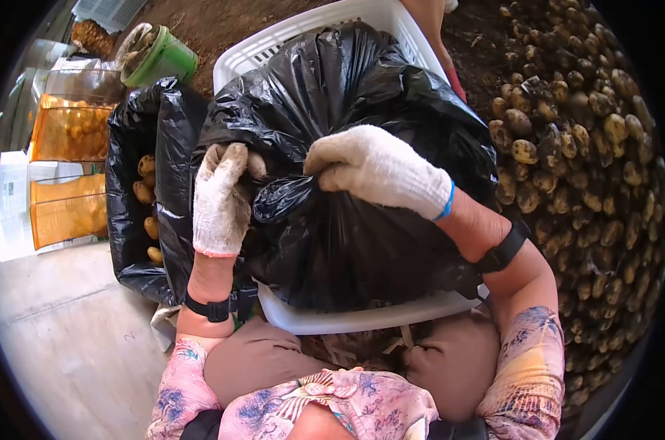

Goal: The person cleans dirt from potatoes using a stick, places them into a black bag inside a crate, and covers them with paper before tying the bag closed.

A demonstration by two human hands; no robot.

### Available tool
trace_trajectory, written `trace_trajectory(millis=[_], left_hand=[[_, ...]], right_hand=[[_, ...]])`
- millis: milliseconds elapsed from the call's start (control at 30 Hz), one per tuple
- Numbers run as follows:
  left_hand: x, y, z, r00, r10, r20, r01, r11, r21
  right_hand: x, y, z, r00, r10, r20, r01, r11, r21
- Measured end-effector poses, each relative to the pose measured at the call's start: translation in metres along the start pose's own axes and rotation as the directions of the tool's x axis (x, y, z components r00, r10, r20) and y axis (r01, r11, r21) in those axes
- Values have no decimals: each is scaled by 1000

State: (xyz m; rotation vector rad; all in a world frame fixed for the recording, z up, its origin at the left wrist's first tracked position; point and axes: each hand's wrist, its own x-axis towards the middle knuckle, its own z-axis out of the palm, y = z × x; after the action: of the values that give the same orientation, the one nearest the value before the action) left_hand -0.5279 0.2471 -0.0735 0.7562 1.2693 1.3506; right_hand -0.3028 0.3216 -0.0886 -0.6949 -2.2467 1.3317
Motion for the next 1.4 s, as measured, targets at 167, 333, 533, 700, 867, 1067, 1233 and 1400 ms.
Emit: trace_trajectory(millis=[167,333,533,700,867,1067,1233,1400], left_hand=[[-12,21,27,992,88,92,-120,879,462],[-11,-2,40,625,446,641,-780,359,512],[-15,-16,36,418,383,824,-888,-18,459],[-17,-5,35,379,364,851,-914,6,405],[-18,4,29,790,400,464,-611,461,643],[11,-11,23,706,328,627,-708,296,642],[16,-12,21,776,270,570,-623,474,622],[18,-11,28,840,192,507,-524,525,671]], right_hand=[[3,-13,15,1000,-29,1,28,950,-310],[11,5,10,990,86,-115,-105,980,-171],[3,-10,-10,874,459,159,-478,755,450],[2,-12,-9,889,441,122,-445,770,457],[1,-11,-8,894,436,106,-440,807,395],[-4,7,2,966,255,-45,-238,940,243],[-4,-3,9,953,80,-291,-118,986,-116],[-7,-5,17,929,-100,-356,-65,903,-425]])
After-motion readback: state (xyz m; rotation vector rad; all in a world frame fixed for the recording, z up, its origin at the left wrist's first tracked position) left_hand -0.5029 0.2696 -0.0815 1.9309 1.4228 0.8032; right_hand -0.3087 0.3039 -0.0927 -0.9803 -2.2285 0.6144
